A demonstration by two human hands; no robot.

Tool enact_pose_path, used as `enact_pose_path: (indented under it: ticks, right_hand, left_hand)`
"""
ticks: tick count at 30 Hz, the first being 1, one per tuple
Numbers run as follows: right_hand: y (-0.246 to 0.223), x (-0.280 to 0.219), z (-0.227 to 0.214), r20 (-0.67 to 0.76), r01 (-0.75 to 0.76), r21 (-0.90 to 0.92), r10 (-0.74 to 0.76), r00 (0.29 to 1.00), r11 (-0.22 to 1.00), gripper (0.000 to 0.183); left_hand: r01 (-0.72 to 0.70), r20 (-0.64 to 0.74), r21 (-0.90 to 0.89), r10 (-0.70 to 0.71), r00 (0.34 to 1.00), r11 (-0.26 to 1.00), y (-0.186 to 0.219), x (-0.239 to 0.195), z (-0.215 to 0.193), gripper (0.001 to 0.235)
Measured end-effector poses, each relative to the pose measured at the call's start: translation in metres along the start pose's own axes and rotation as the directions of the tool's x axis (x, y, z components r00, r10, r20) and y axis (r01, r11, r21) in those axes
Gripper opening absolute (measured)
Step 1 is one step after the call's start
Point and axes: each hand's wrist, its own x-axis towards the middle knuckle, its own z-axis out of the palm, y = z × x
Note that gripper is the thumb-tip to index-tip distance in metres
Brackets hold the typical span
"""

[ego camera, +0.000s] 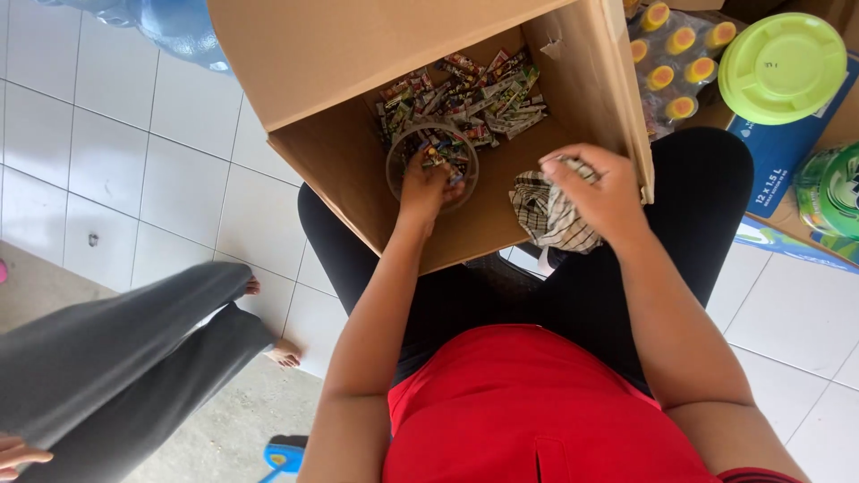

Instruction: The person takes snack packets from a bowl inside a cardboard box, wipes each packet one by one with a cloth, and places them back into the box.

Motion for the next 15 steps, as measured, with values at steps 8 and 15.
enact_pose_path:
  ticks: [8, 15]
  right_hand:
    - [0.013, 0.015, -0.01, -0.062, 0.096, 0.126, -0.088, 0.994, 0.987, 0.022]
    - [0.022, 0.018, -0.007, -0.023, 0.157, -0.032, -0.157, 0.987, 0.987, 0.023]
  left_hand:
    - [-0.156, -0.179, 0.53, 0.29, 0.94, 0.834, -0.051, 0.128, -0.027, 0.026]
    - [0.017, -0.268, 0.67, 0.221, 0.938, 0.743, -0.042, 0.153, -0.021, 0.028]
